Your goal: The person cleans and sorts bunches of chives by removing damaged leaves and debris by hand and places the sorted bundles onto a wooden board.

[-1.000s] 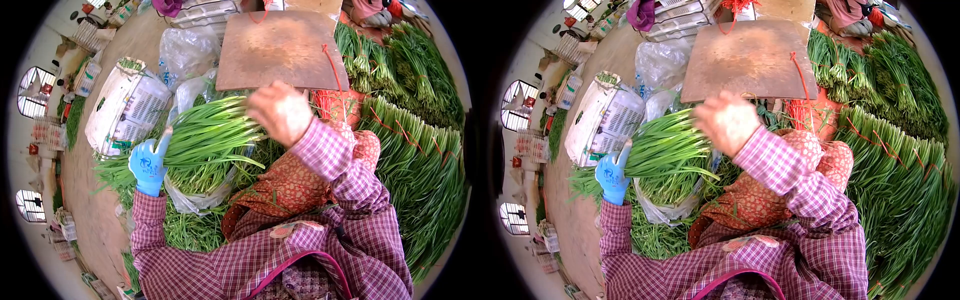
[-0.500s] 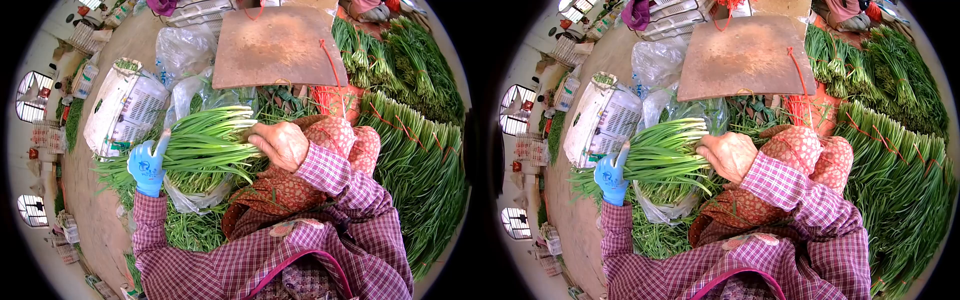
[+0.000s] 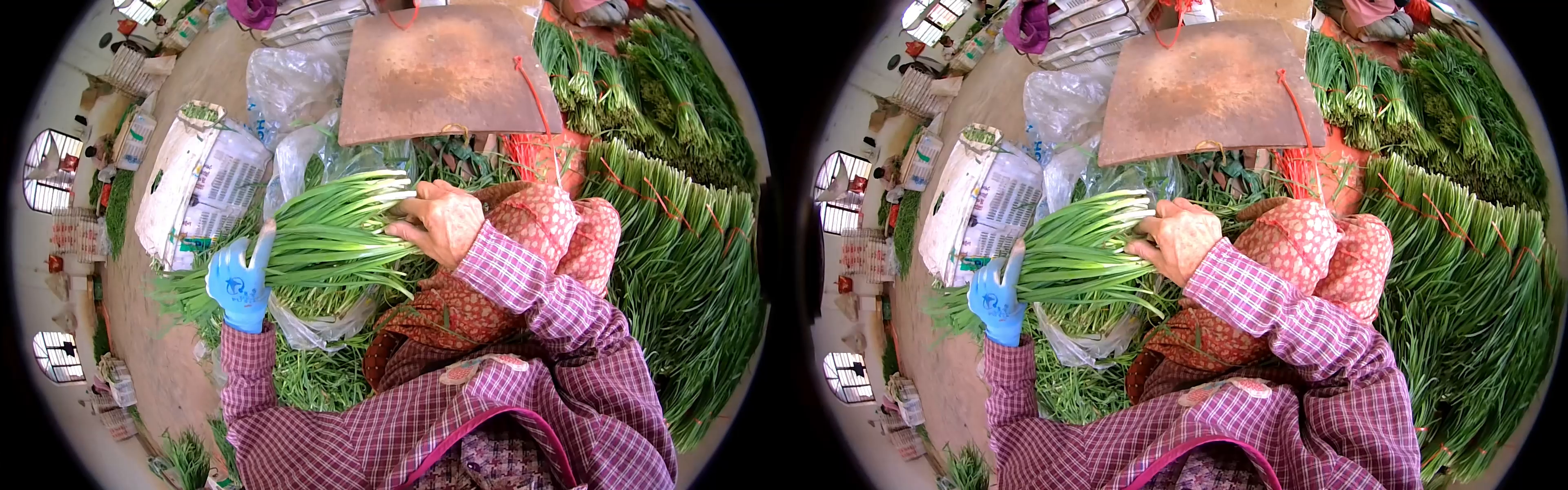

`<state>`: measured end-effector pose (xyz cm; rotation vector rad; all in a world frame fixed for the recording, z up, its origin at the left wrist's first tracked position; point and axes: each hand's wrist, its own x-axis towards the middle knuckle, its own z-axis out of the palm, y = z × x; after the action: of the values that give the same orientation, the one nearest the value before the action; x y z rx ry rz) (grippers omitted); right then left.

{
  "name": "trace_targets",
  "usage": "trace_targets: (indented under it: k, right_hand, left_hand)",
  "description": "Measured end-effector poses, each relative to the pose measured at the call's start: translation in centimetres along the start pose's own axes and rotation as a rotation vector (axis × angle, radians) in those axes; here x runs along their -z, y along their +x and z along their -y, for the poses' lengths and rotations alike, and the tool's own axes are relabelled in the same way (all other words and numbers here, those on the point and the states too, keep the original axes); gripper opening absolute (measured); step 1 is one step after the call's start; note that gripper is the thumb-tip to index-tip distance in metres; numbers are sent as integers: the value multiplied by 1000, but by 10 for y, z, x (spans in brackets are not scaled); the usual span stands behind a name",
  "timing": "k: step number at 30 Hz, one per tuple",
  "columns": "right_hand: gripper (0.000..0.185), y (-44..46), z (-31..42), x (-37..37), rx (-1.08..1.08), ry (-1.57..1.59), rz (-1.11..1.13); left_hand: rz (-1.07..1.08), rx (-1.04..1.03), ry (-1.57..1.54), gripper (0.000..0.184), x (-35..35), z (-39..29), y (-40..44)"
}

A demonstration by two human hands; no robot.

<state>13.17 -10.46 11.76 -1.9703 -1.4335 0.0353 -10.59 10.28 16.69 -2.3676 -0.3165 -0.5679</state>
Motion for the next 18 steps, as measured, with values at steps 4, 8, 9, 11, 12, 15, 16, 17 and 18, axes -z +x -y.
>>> trace_targets:
  k: [4, 8, 9, 11, 12, 15, 16, 17, 18]
  right_hand:
    - [35, 5, 5, -5, -84, 163, 30]
    - [32, 8, 0, -19, -182, 302, 42]
    - [31, 8, -1, -23, -220, 338, 48]
    - [26, 8, -1, -31, -298, 355, 56]
    - [26, 9, 1, -30, -299, 355, 55]
    - [21, 13, 7, -26, -365, 317, 48]
    - [21, 13, 4, -27, -365, 319, 48]
    - [19, 14, 0, -30, -277, 216, -20]
    - [17, 14, -3, -31, -187, 113, -88]
  left_hand:
    - [3, 37, -26, 61, 3, -5, -2]
    - [-2, 22, -36, 62, 1, -6, -3]
    - [2, 19, -35, 63, 1, -7, -2]
    - [8, 13, -34, 63, 1, -8, -2]
    - [4, 13, -36, 64, 0, -8, -2]
    - [19, 16, -33, 65, 0, -8, -1]
    - [38, 21, -29, 65, 0, -9, 0]
    - [38, 20, -29, 65, -1, -8, 0]
    - [46, 11, -25, 66, -2, -7, -1]
